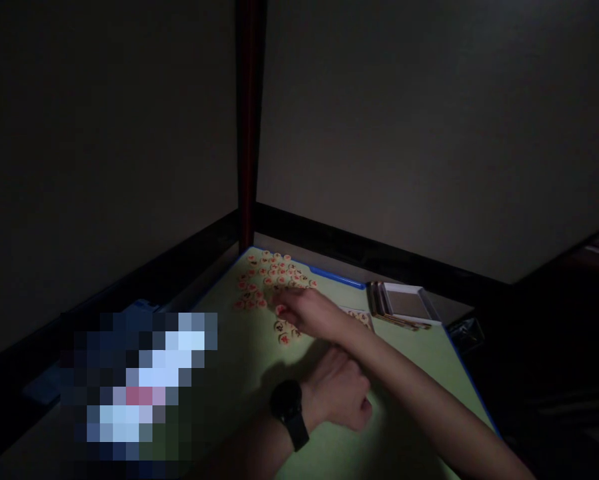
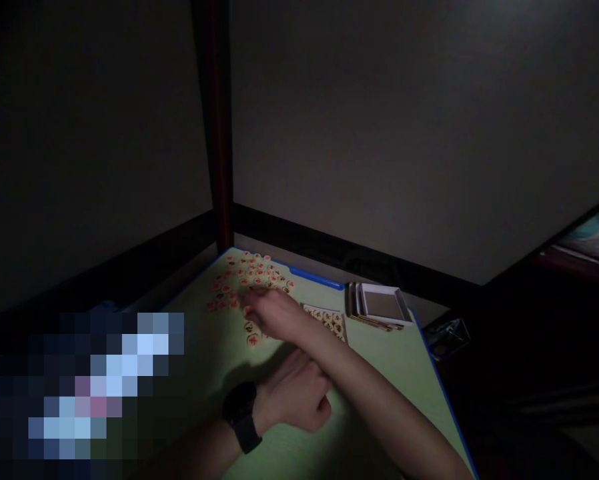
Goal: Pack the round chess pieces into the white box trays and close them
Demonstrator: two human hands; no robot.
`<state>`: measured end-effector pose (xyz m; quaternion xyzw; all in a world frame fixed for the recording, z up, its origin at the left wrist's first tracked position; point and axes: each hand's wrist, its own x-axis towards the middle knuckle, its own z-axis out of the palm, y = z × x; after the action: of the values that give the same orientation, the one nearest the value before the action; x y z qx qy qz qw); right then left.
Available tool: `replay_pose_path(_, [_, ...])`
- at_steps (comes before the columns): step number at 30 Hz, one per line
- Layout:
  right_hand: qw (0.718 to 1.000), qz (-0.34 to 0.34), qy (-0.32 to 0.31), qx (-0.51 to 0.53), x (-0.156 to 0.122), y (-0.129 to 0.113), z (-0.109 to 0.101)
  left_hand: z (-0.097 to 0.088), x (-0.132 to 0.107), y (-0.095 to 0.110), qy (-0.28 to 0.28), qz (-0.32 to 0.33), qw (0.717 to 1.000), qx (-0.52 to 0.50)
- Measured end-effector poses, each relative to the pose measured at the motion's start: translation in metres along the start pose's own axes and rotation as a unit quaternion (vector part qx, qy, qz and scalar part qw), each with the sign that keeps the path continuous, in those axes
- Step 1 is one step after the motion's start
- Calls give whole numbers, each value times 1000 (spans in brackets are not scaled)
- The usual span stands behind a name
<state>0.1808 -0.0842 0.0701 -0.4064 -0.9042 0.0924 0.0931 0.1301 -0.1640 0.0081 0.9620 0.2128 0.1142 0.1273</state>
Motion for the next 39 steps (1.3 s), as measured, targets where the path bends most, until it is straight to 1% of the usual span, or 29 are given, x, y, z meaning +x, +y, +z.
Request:
replay_pose_path(1, [999,17,29,28,-15,10,-12,-7,-1,-2,-10,-27,1000,2])
replay_pose_path(2, [996,47,56,51,-31,21,-25,-15,-2,-4,-4,-49,999,-1])
replay_pose_path(3, [991,83,80,68,-49,32,-36,-22,-3,-7,10,-70,998,-5])
replay_pose_path(4, [986,115,92,81,-68,43,-45,-29,-4,-10,25,-91,996,-2])
replay_pose_path(6, [974,169,107,104,-104,59,-53,-39,-5,-17,41,-126,991,16])
replay_pose_path(7, [970,191,107,108,-119,64,-51,-41,-5,-19,40,-136,990,25])
replay_pose_path(9, [965,219,92,114,-141,67,-41,-42,-5,-23,27,-147,988,41])
replay_pose_path(12, [966,227,63,109,-157,62,-17,-38,-4,-25,6,-159,985,59])
replay_pose_path(15, [968,221,62,104,-160,57,-3,-36,-4,-28,6,-174,982,73])
replay_pose_path(17, [968,216,65,109,-157,54,-1,-36,-5,-29,7,-173,982,76])
replay_pose_path(18, [969,211,66,112,-154,52,0,-35,-6,-27,5,-161,984,74])
replay_pose_path(20, [971,195,60,121,-146,47,1,-32,-8,-19,-5,-109,992,62])
replay_pose_path(22, [976,170,50,128,-136,42,4,-24,-10,-4,-24,-33,998,45])
replay_pose_path(25, [982,135,33,130,-122,36,8,-9,-13,21,-71,66,995,34])
replay_pose_path(27, [984,107,20,144,-118,34,10,0,-14,32,-92,102,990,32])
replay_pose_path(30, [982,84,7,170,-118,34,9,5,-14,37,-100,111,988,37])
replay_pose_path(35, [980,122,1,154,-123,40,3,0,-12,30,-108,94,989,40])
replay_pose_path(37, [980,136,12,144,-121,40,-3,-1,-11,29,-111,90,989,40])
replay_pose_path(39, [977,141,35,156,-116,37,-11,-1,-10,29,-112,84,990,37])
